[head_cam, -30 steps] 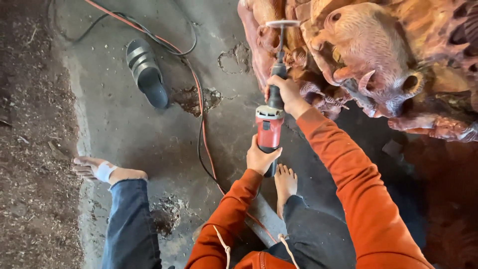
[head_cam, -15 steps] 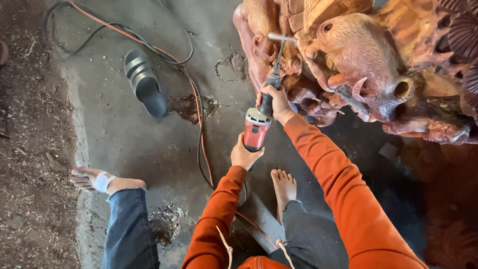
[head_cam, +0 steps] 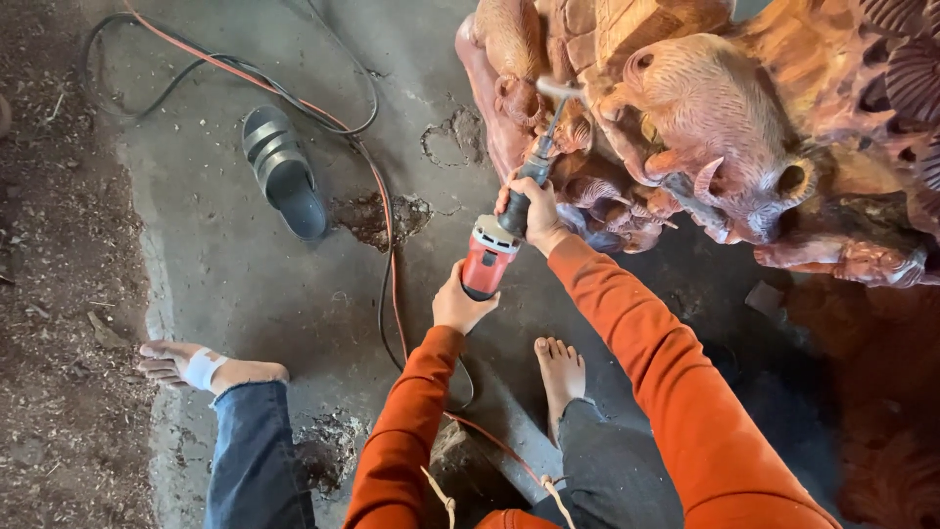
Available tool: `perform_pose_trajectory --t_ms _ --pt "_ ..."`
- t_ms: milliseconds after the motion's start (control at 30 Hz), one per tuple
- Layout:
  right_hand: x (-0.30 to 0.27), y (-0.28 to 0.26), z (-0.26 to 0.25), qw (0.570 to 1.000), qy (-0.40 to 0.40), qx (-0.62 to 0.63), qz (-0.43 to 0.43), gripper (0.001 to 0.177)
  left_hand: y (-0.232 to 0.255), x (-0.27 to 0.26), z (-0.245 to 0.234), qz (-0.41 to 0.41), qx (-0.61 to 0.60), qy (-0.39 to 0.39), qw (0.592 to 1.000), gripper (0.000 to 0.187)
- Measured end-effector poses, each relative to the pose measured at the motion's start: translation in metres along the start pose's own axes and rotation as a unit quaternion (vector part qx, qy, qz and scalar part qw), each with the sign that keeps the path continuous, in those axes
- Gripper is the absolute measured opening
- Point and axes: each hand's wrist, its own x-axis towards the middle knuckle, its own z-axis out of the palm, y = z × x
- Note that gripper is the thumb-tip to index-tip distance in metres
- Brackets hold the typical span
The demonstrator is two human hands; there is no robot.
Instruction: Polishing an intricate wood carving using a handheld power tool with a sanding attachment.
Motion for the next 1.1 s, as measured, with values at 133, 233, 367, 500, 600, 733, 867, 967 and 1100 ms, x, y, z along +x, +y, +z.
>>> perform_pose_trajectory --t_ms 133,233,367,500,600,733,867,967,1100 --pt "0.009 0.001 0.004 1.000 0.007 0.015 0.004 0.010 0.000 0.008 -0.003 0.011 -0.004 0.005 1.000 0.077" --pt "0.021 0.002 0.008 1.000 -0.008 0.012 -0.002 0.010 0.007 0.010 -0.007 0.007 -0.005 0.013 1.000 0.078" --pt "0.022 -0.010 0.027 1.000 -0.004 -0.004 0.019 0.011 0.012 0.011 -0.017 0.001 -0.015 0.018 1.000 0.080" --pt "0.025 -0.009 0.027 1.000 0.001 0.001 0.018 0.009 0.008 0.015 -0.020 0.010 0.002 0.019 1.000 0.078" --pt "0.016 -0.001 0.019 1.000 0.010 -0.010 0.016 0.010 0.000 0.011 -0.017 0.001 -0.002 0.008 1.000 0.077" --pt "0.013 0.002 0.011 1.000 0.015 0.007 0.018 0.009 0.000 0.011 -0.016 0.007 -0.001 0.005 1.000 0.078" --pt "0.002 0.003 0.009 0.999 0.026 0.030 0.022 0.008 -0.001 0.009 -0.022 0.006 0.040 -0.014 0.999 0.079" --pt "-0.004 0.005 0.004 0.998 0.036 0.041 0.016 0.008 -0.004 0.008 -0.024 0.009 0.056 -0.027 0.998 0.080" --pt "-0.008 0.011 -0.002 0.999 0.031 0.042 0.011 0.008 -0.004 0.001 -0.024 0.007 0.058 -0.033 0.998 0.081"
